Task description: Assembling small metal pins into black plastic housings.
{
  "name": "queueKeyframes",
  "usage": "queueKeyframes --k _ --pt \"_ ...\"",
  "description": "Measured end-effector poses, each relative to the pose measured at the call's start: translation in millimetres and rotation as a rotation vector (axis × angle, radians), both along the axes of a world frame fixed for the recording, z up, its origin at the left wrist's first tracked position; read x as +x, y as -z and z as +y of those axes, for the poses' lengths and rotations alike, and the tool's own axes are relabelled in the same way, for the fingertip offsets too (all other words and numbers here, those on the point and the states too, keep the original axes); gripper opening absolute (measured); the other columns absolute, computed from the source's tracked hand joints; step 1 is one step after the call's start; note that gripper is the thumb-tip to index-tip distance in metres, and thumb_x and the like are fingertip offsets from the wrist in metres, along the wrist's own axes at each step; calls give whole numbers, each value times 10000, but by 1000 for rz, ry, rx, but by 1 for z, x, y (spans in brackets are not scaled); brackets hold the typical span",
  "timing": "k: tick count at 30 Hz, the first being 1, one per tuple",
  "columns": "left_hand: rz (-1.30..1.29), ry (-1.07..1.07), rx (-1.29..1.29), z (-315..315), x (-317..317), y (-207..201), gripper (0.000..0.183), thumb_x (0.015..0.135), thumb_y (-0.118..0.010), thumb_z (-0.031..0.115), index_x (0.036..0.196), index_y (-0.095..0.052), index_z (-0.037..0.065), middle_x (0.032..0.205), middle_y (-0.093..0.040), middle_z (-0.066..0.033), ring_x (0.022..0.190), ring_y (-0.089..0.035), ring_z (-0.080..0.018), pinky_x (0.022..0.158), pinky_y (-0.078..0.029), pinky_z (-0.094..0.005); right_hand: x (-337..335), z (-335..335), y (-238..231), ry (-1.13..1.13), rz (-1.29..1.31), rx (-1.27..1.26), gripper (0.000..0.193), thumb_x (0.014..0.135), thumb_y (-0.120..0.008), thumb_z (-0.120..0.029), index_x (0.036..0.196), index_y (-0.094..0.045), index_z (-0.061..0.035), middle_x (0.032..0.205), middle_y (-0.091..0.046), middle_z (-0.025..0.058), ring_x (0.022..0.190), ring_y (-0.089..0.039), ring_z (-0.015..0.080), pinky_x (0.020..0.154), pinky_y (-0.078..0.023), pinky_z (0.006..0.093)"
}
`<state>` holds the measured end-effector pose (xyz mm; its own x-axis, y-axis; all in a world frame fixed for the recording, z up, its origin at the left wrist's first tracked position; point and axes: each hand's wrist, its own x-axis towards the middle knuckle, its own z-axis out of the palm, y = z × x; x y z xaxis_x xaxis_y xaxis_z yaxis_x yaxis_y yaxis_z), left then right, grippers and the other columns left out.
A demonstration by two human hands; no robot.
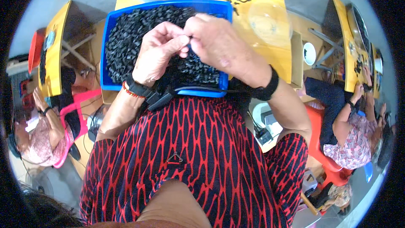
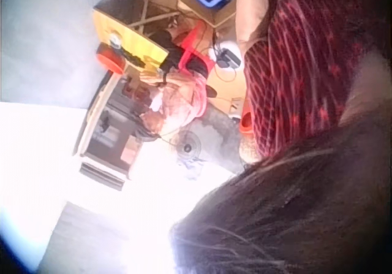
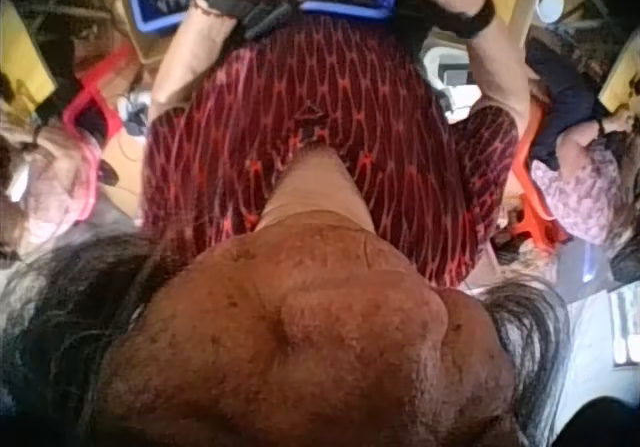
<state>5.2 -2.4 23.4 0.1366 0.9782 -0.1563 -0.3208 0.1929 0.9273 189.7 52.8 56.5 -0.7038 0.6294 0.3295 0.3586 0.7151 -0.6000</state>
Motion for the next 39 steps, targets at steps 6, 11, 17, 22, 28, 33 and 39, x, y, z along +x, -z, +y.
queueKeyframes --k 6,11,17,22,28,33,39 --pt "-81 26 -85 10 5 5 192 943 -607 79 1113 -608 -10 868 -672 -86 708 -637 -129 672 -555 -274 52 10 14 115 185 -128 138 832 -616 -44 970 -613 -36 821 -607 134 744 -615 298 685 -506 376" --pt "-181 100 -113 21 9 17 223 956 -598 110 1137 -617 -18 876 -674 -85 719 -644 -127 676 -563 -278 138 64 23 530 -49 -107 173 826 -611 -50 978 -664 13 829 -685 178 753 -663 339 690 -521 369" --pt "-235 69 -185 22 3 18 183 930 -611 33 1106 -630 -12 909 -674 -86 738 -659 -136 673 -570 -270 148 87 45 356 -309 -123 182 825 -630 -88 972 -669 12 858 -674 181 774 -654 300 705 -512 354" --pt "-252 87 -195 24 3 19 178 930 -608 31 1102 -627 -12 899 -667 -89 730 -654 -134 670 -570 -270 127 85 34 280 -326 -179 145 787 -600 -49 886 -667 33 850 -658 229 807 -636 378 739 -505 412" --pt "-221 77 -187 24 4 19 189 956 -590 91 1113 -620 -10 875 -650 -85 719 -632 -150 662 -547 -285 122 88 49 234 -456 -196 138 758 -611 -66 851 -656 25 833 -645 230 793 -632 374 705 -497 417" --pt "-233 84 -194 21 2 16 180 960 -584 91 1104 -624 -10 885 -648 -88 728 -631 -150 664 -547 -288 130 86 39 288 -330 -261 134 776 -607 -70 864 -651 20 830 -649 218 796 -633 370 708 -497 419" --pt "-236 59 -181 21 1 16 175 961 -577 88 1097 -623 -14 881 -645 -91 722 -627 -155 658 -549 -293 140 93 41 323 -252 -180 105 800 -618 -66 863 -635 16 818 -648 194 783 -637 336 708 -498 389"
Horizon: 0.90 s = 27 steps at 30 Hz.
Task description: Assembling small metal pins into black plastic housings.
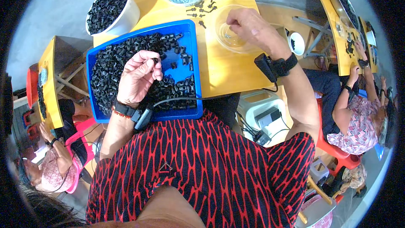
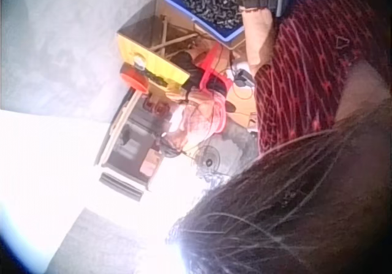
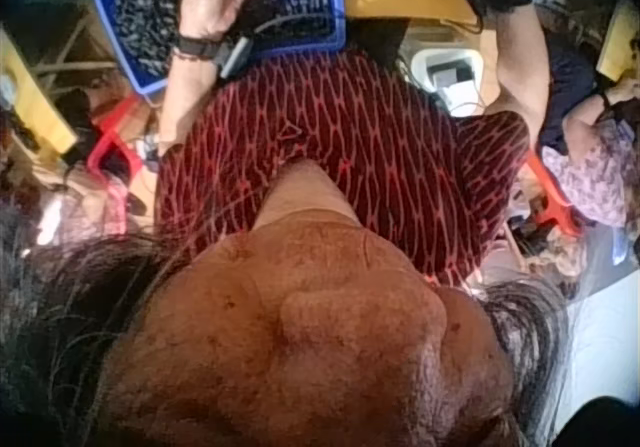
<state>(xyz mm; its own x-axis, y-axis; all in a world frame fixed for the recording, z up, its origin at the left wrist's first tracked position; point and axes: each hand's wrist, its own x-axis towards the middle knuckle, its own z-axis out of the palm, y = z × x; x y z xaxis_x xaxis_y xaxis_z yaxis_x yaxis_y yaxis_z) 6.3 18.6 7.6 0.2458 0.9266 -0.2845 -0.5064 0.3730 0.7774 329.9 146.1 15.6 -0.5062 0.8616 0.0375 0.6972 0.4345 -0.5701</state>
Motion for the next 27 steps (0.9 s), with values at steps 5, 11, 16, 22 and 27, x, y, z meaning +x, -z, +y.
queueKeyframes --k 5,11,16,22,27 --pt "-11 15 -1 1 0 -1 171 960 -580 90 1090 -623 -12 878 -643 -94 721 -629 -157 655 -548 -292 -5 -6 9 -149 -186 42 91 807 -595 -63 825 -626 21 845 -653 214 853 -629 395 759 -496 444" --pt "-17 19 -3 2 -1 3 170 956 -591 102 1083 -621 -8 877 -639 -95 724 -629 -156 651 -544 -292 -10 -12 6 -85 -261 0 103 808 -554 -69 812 -607 19 826 -639 228 848 -619 402 748 -491 453" --pt "-59 22 -3 2 -2 3 155 963 -584 130 1059 -605 10 867 -618 -98 730 -603 -165 660 -535 -305 -2 -9 -5 -25 -67 -20 82 829 -593 -56 879 -599 9 745 -622 146 684 -632 267 636 -496 351" --pt "-391 74 -113 4 -6 7 143 956 -556 167 1004 -558 32 948 -592 -149 732 -581 -209 664 -510 -325 -19 -23 -31 10 598 -583 80 925 -615 -79 928 -608 1 799 -658 48 680 -626 93 636 -512 226" --pt "-417 85 -148 4 -8 10 183 983 -539 223 973 -562 41 940 -608 -126 720 -583 -171 631 -519 -287 -78 -49 -29 -67 755 -720 88 918 -635 -78 938 -616 5 816 -680 81 682 -642 109 624 -519 229"
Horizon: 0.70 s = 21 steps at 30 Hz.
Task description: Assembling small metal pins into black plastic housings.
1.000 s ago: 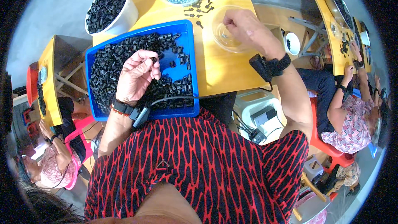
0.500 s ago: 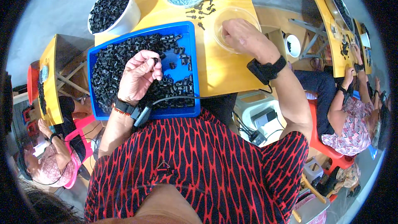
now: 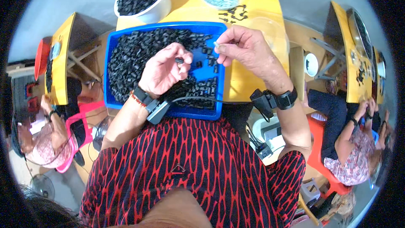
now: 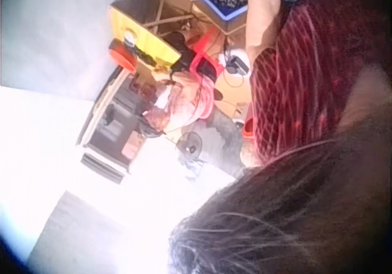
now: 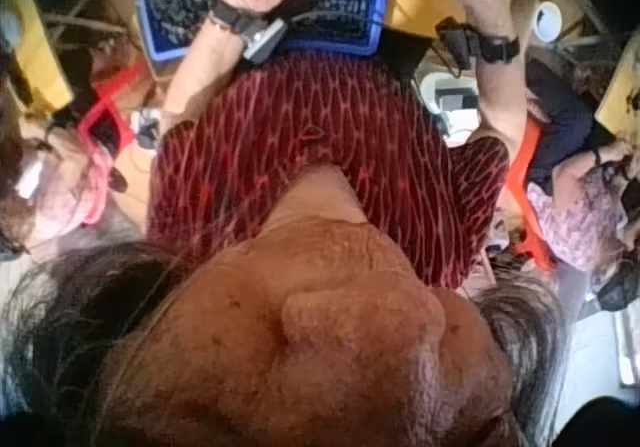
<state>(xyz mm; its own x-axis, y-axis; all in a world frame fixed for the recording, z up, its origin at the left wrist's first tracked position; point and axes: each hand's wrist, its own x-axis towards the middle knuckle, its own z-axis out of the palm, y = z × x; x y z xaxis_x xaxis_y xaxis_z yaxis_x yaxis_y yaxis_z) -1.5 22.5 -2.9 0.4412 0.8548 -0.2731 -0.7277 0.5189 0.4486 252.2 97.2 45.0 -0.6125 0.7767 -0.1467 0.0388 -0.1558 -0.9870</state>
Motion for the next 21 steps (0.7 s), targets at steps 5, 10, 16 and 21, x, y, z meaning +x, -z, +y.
queueKeyframes --k 5,10,16,21 --pt "216 -102 98 0 5 -6 141 958 -599 112 1072 -612 29 866 -653 -58 628 -569 -74 540 -491 -185 -37 -9 16 -72 69 -58 114 903 -659 -100 928 -625 6 769 -669 75 653 -643 111 602 -537 243" --pt "479 -219 245 -2 8 -7 167 923 -639 49 1085 -645 5 864 -657 -46 587 -529 -50 487 -392 -168 -51 -9 27 -81 46 -98 140 885 -690 -120 914 -633 4 763 -670 72 649 -639 112 603 -531 235" --pt "612 -229 285 -4 12 -5 116 907 -676 85 991 -630 19 846 -635 -21 561 -481 -47 481 -375 -179 -51 -12 30 -85 72 -132 141 878 -701 -119 917 -638 1 773 -673 73 650 -638 110 603 -532 233" --pt "629 -208 284 -4 12 -5 140 912 -678 109 999 -602 31 822 -607 0 572 -476 -43 493 -372 -174 -50 -13 27 -69 100 -142 119 878 -694 -106 910 -635 -7 771 -673 73 654 -641 111 604 -532 231"
